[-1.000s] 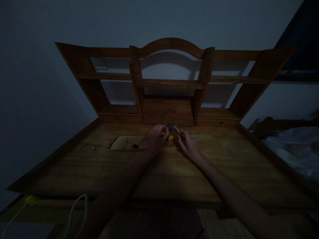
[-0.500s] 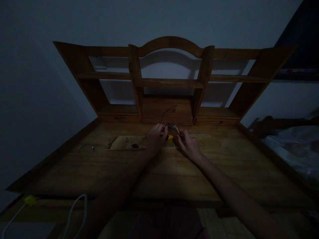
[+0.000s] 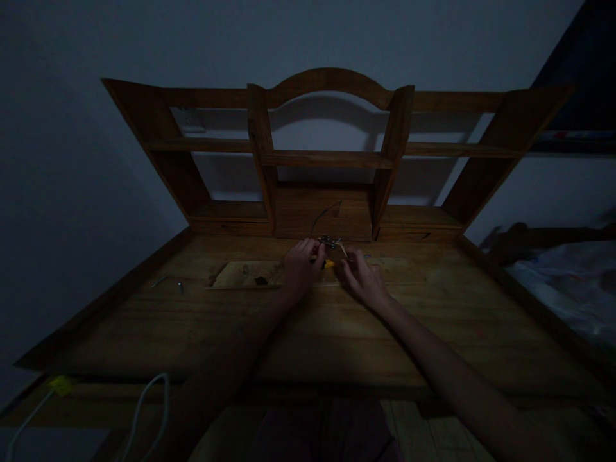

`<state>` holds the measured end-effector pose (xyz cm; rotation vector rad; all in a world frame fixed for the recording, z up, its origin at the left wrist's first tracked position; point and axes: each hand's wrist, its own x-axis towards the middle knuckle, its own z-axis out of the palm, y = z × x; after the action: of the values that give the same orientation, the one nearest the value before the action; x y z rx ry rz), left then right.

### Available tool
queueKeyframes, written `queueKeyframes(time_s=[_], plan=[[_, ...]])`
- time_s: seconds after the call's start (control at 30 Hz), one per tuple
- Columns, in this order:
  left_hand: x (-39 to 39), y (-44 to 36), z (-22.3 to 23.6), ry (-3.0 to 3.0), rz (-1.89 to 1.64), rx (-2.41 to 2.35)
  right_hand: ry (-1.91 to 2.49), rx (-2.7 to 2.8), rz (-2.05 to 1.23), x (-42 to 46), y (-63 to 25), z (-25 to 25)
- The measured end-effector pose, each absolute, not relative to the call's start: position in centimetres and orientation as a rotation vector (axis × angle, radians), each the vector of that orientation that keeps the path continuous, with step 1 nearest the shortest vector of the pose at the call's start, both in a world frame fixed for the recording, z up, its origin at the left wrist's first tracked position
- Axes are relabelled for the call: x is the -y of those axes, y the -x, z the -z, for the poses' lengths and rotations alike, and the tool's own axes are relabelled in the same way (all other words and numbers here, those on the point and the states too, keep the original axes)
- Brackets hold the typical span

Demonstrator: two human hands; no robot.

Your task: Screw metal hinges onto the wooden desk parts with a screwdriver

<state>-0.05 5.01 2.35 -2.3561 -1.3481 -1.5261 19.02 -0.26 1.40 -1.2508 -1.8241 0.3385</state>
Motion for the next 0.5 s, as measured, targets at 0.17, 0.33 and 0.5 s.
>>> queueKeyframes(time_s=[0.17,0.33,0.5], plan=[[-5.09,0.04,-2.26,2.340,1.592,1.354,1.275,1.920,-0.156,0.27,-19.04,-1.51],[-5.20,0.17,-2.14,2.357,1.528,1.332,1.288,1.926,-0.067,0.04,-19.10,-1.17],[-5.05,0.13,-2.28,2.374,1.526,1.344,1.258,1.926,-0.050,0.01,-19.08,-1.20]])
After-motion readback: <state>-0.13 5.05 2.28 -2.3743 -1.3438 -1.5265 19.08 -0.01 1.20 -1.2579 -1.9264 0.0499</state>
